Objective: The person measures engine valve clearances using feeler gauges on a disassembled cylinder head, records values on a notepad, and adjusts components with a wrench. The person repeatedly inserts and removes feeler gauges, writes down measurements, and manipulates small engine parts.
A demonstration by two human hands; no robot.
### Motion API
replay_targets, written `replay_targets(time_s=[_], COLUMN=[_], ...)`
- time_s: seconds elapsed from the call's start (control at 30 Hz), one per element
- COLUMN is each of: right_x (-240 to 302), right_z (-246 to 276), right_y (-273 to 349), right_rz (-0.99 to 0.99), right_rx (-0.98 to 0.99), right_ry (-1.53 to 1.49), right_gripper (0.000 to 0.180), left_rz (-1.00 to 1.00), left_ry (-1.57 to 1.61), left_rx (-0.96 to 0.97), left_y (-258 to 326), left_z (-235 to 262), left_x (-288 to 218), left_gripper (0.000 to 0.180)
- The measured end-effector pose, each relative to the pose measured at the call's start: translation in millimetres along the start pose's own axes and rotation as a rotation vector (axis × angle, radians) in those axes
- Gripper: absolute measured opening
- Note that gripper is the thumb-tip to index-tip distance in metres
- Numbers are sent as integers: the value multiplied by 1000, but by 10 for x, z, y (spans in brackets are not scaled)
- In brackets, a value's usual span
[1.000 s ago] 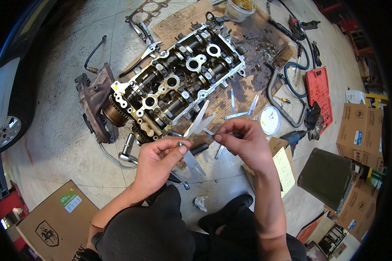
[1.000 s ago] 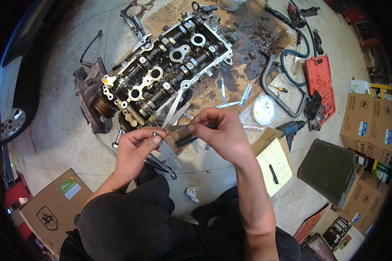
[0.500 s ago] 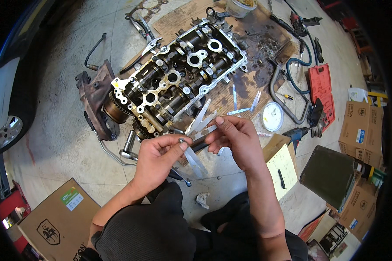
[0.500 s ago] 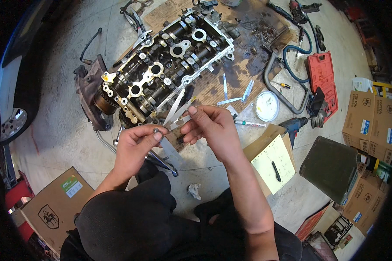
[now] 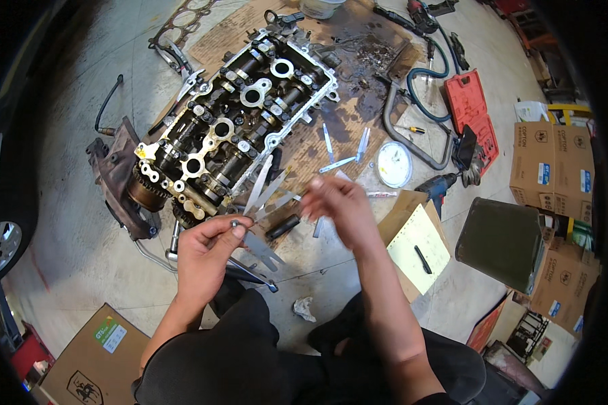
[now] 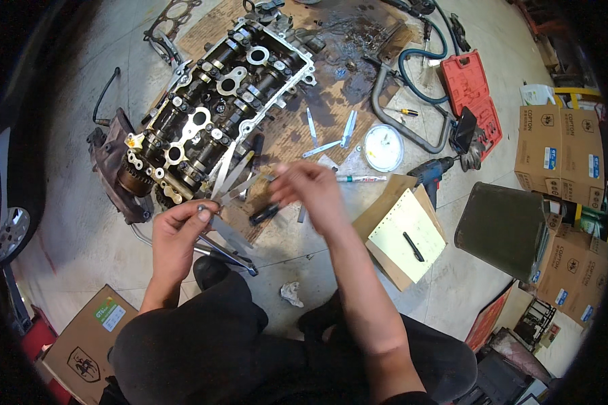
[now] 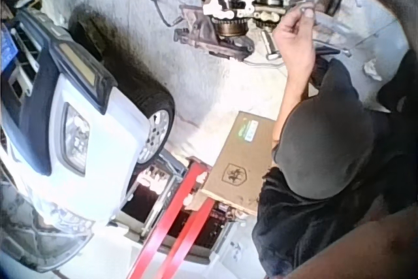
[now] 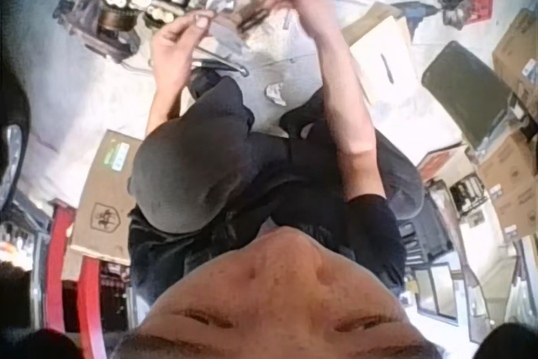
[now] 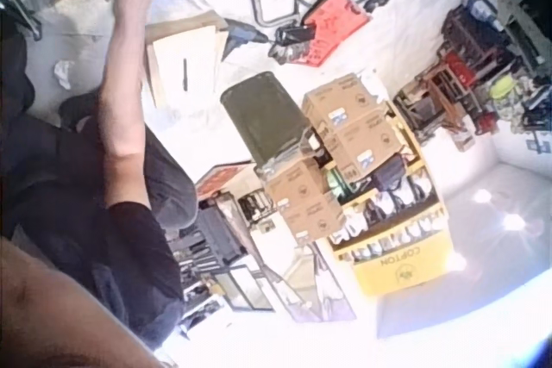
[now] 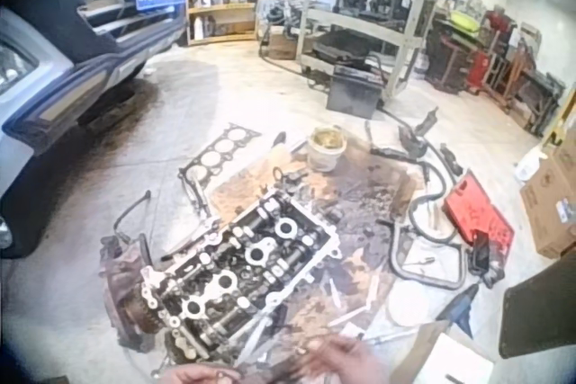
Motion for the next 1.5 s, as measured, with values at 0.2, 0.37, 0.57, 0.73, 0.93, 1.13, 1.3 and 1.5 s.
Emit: replay_targets(time_s=[0.2, 0.37, 0.57, 0.73, 0.93, 1.13, 1.3, 1.5], right_x=[140, 51, 62, -60, -38, 359, 493, 479], right_z=[990, 782, 550, 882, 555, 216, 17, -109], right_y=[-830, -1166, -1249, -1210, -407, 26, 68, 100], right_rz=[390, 186, 152, 178, 142, 253, 272, 265], right_rx=[-248, -195, -189, -160, -196, -196, -264, -167], right_ry=[1236, 1533, 1549, 1354, 88, -208, -397, -242], right_gripper=[22, 20, 20, 25, 11, 9, 13, 14], left_rz=[1, 23, 27, 38, 51, 78, 104, 36], left_ry=[-11, 9, 43, 25, 69, 27, -27, -53], left_rx=[22, 31, 40, 70, 121, 161, 175, 153], left_y=[17, 3, -17, -45, -34, -48, -19, 23], left_z=[-14, 16, 19, -37, -70, -205, -263, -256], left_x=[35, 86, 112, 128, 92, 82, 79, 60], left_gripper=[19, 19, 19, 18, 17, 16, 17, 17])
Point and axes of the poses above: each hand's wrist, its own y-axis away from the middle knuckle, its own z-axis out of the back of the hand, x = y × z, the point moved 9 cm from there along -y, towards the middle knuckle, and after that the axes turned 15 degrees about z, right-handed, at the moved point
